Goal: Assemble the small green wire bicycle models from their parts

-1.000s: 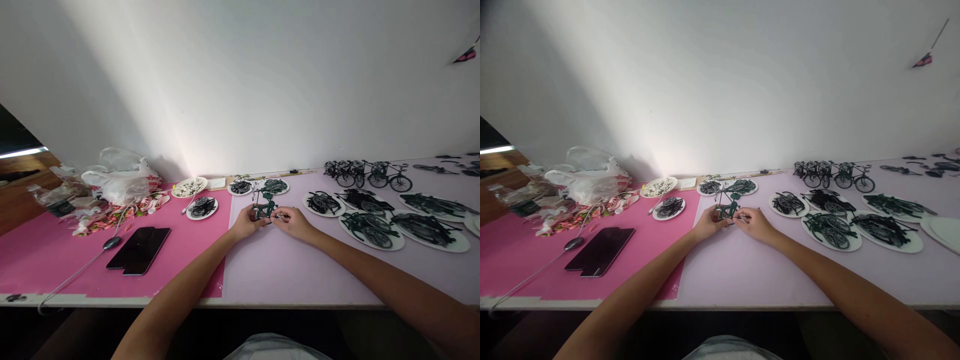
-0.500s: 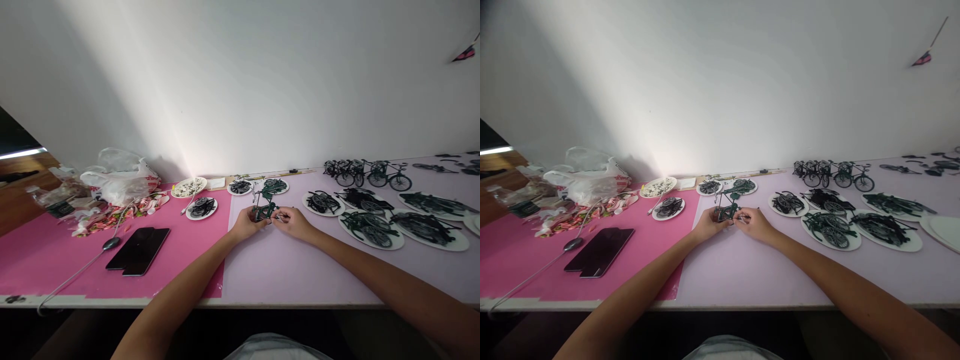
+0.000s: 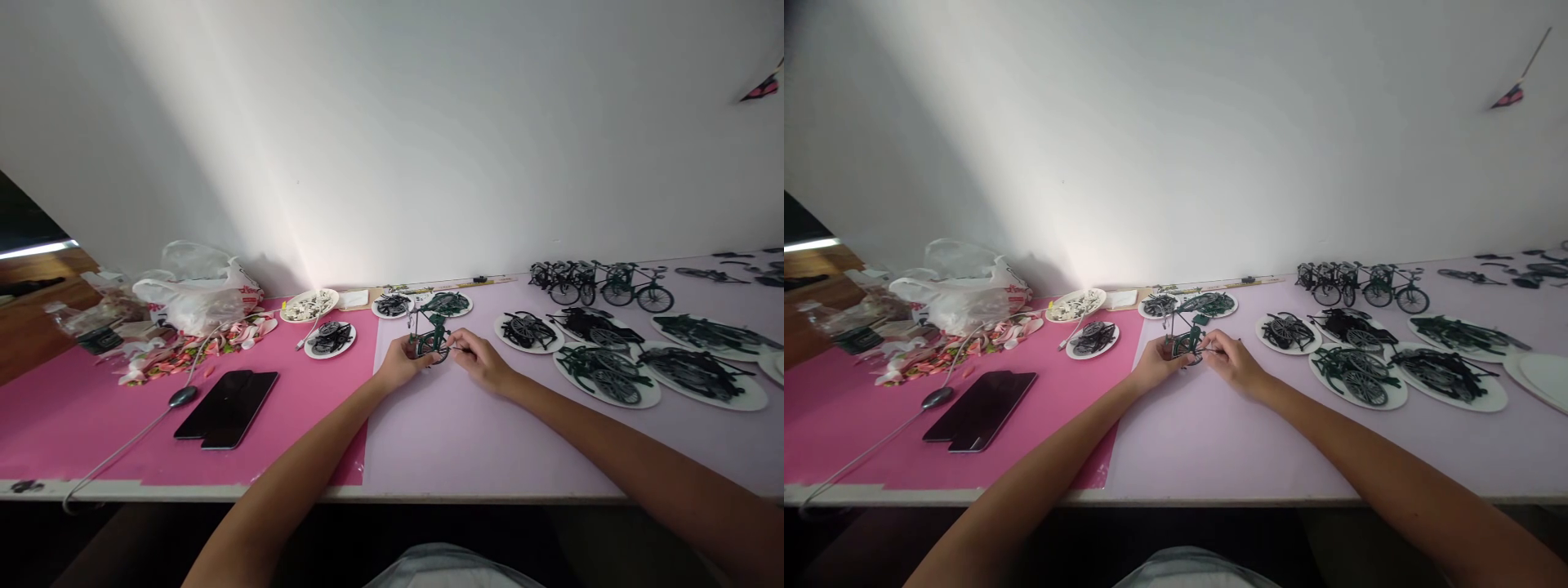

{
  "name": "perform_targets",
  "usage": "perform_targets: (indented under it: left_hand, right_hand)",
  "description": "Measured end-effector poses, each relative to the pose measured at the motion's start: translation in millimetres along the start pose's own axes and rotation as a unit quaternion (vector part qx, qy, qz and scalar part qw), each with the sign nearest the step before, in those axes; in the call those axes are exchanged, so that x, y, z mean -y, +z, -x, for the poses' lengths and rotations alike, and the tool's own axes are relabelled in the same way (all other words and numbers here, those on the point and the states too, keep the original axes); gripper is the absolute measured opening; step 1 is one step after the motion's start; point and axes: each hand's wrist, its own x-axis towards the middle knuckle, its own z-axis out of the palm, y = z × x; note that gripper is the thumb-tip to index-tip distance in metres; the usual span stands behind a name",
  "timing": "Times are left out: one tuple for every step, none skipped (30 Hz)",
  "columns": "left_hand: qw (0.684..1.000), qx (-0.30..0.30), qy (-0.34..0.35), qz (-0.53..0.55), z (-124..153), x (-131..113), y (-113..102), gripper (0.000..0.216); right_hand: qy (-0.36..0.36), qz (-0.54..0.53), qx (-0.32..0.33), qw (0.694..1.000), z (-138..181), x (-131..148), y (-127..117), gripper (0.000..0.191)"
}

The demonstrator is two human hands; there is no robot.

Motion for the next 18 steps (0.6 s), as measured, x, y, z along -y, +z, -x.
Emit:
perform_targets:
  left_hand:
    - [1.0,-0.005,0.0,-0.002,-1.1,1.3,-1.0,0.055]
    - [1.0,-0.009,0.0,-0.005,-2.1,2.7,-2.0,0.056]
    - [1.0,-0.011,0.0,-0.007,-3.1,3.9,-2.9,0.056]
    - [1.0,-0.012,0.001,-0.007,-3.9,5.0,-3.7,0.057]
    - [1.0,-0.013,0.001,-0.004,-4.6,5.8,-4.3,0.057]
    - [1.0,-0.014,0.0,0.0,-5.1,6.5,-4.8,0.058]
    - [1.0,-0.014,0.0,0.006,-5.5,6.8,-5.2,0.059]
    - [1.0,-0.015,-0.001,0.012,-5.8,7.0,-5.5,0.06]
    - [1.0,-0.015,-0.001,0.018,-6.0,7.1,-5.7,0.06]
    - [1.0,-0.015,0.0,0.024,-6.0,7.0,-5.9,0.061]
    - [0.999,-0.014,0.0,0.029,-6.0,6.8,-6.0,0.061]
    - [0.999,-0.014,0.0,0.033,-5.9,6.4,-6.1,0.06]
    - [0.999,-0.016,0.0,0.036,-5.7,6.0,-6.2,0.059]
    - [0.999,-0.018,-0.001,0.037,-5.4,5.5,-6.2,0.058]
    - [0.999,-0.02,-0.003,0.037,-5.0,5.0,-6.2,0.057]
    - [0.999,-0.021,-0.005,0.036,-4.6,4.4,-6.2,0.057]
    - [0.999,-0.022,-0.006,0.036,-4.2,3.8,-6.2,0.057]
    - [0.999,-0.021,-0.007,0.036,-3.9,3.3,-6.1,0.057]
  right_hand:
    - [-0.006,0.005,0.0,1.0,0.7,0.7,-1.2,0.026]
    - [-0.014,0.016,-0.002,1.0,1.3,1.7,-2.1,0.025]
    - [-0.02,0.031,-0.01,0.999,1.5,2.7,-2.6,0.024]
    - [-0.025,0.049,-0.021,0.998,1.3,3.7,-2.7,0.023]
    - [-0.027,0.066,-0.029,0.997,0.9,4.4,-2.4,0.023]
    - [-0.029,0.079,-0.034,0.996,0.2,4.8,-1.8,0.023]
    - [-0.031,0.088,-0.032,0.995,-0.7,4.6,-1.1,0.024]
    - [-0.034,0.092,-0.029,0.995,-1.7,4.0,-0.2,0.024]
    - [-0.038,0.091,-0.025,0.995,-2.6,3.0,0.6,0.024]
    - [-0.046,0.089,-0.024,0.995,-3.5,1.7,1.3,0.024]
    - [-0.056,0.088,-0.028,0.994,-4.2,0.4,1.8,0.024]
    - [-0.068,0.09,-0.035,0.993,-4.7,-0.8,2.2,0.024]
    - [-0.082,0.094,-0.042,0.991,-5.1,-1.8,2.4,0.023]
    - [-0.098,0.102,-0.049,0.989,-5.3,-2.5,2.5,0.022]
    - [-0.112,0.112,-0.056,0.986,-5.3,-2.9,2.5,0.022]
    - [-0.125,0.124,-0.061,0.983,-5.2,-3.1,2.5,0.021]
    - [-0.135,0.134,-0.066,0.98,-5.0,-3.0,2.6,0.021]
    - [-0.142,0.143,-0.07,0.977,-4.8,-2.9,2.8,0.02]
